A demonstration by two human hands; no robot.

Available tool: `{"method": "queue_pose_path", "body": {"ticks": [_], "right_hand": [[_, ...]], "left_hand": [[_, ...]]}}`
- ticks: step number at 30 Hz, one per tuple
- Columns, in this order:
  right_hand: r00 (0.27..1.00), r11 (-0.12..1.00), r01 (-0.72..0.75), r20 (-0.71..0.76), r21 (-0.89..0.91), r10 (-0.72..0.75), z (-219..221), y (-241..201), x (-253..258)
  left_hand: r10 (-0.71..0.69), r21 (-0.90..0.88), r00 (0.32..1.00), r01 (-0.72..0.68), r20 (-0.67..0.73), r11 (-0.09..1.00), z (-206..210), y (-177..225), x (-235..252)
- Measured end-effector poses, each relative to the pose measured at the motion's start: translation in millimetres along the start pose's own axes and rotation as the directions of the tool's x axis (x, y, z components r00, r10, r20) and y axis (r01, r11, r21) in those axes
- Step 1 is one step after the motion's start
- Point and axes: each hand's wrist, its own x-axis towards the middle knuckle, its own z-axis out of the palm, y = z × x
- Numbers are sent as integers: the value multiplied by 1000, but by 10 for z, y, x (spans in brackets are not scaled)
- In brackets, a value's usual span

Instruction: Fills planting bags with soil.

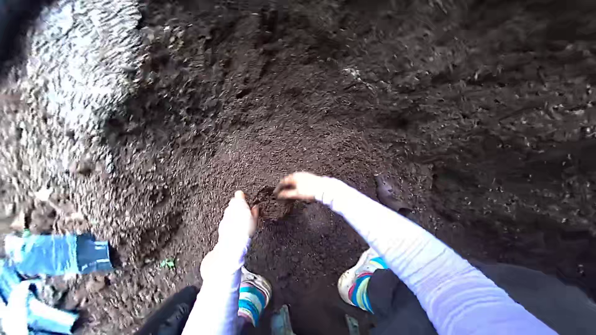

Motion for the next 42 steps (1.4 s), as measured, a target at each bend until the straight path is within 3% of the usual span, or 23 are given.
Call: {"method": "queue_pose_path", "body": {"ticks": [3,5,8,12,14,17,19,21,24,27,31,34,37,40,42], "right_hand": [[925,970,-244,-298,8,235,-451,665,210],[833,906,-423,-390,6,392,-645,1187,313],[752,852,-512,-425,106,504,-536,1754,359],[715,766,-586,-278,264,642,-80,1825,334],[711,738,-630,-203,242,673,174,1843,272],[715,732,-648,-162,212,680,260,1830,145],[704,707,-641,-138,299,697,303,1815,15],[710,656,-576,-100,489,697,342,1785,-135],[731,458,-353,-65,816,679,340,1461,-330],[824,343,-194,-37,919,565,175,828,-374],[917,417,0,-166,909,364,103,9,-358],[919,613,89,-302,785,253,203,-273,-261],[913,837,44,-362,546,188,237,-383,-191],[903,911,9,-395,411,170,172,-446,-199],[883,962,-151,-407,229,236,71,-432,-209]], "left_hand": [[259,166,945,-227,-201,959,39,77,-113],[460,259,865,-406,-201,877,197,176,-155],[562,318,806,-492,-188,811,524,263,-161],[653,247,651,-609,-388,754,784,52,-5],[620,211,656,-594,-431,776,780,9,20],[512,225,731,-462,-450,858,594,246,-19],[489,273,789,-410,-373,870,491,458,-47],[512,277,798,-439,-317,855,491,568,-20],[409,16,770,-461,-489,887,463,410,23],[114,-294,841,-307,-529,905,369,96,-49],[-101,-592,943,-114,-318,798,396,-124,-98],[-124,-642,963,-61,-239,765,352,-152,-156],[-127,-621,976,-11,-178,784,302,-157,-180],[-133,-572,989,70,-69,817,289,-174,-157],[-117,-513,993,116,32,850,332,-200,-133]]}}
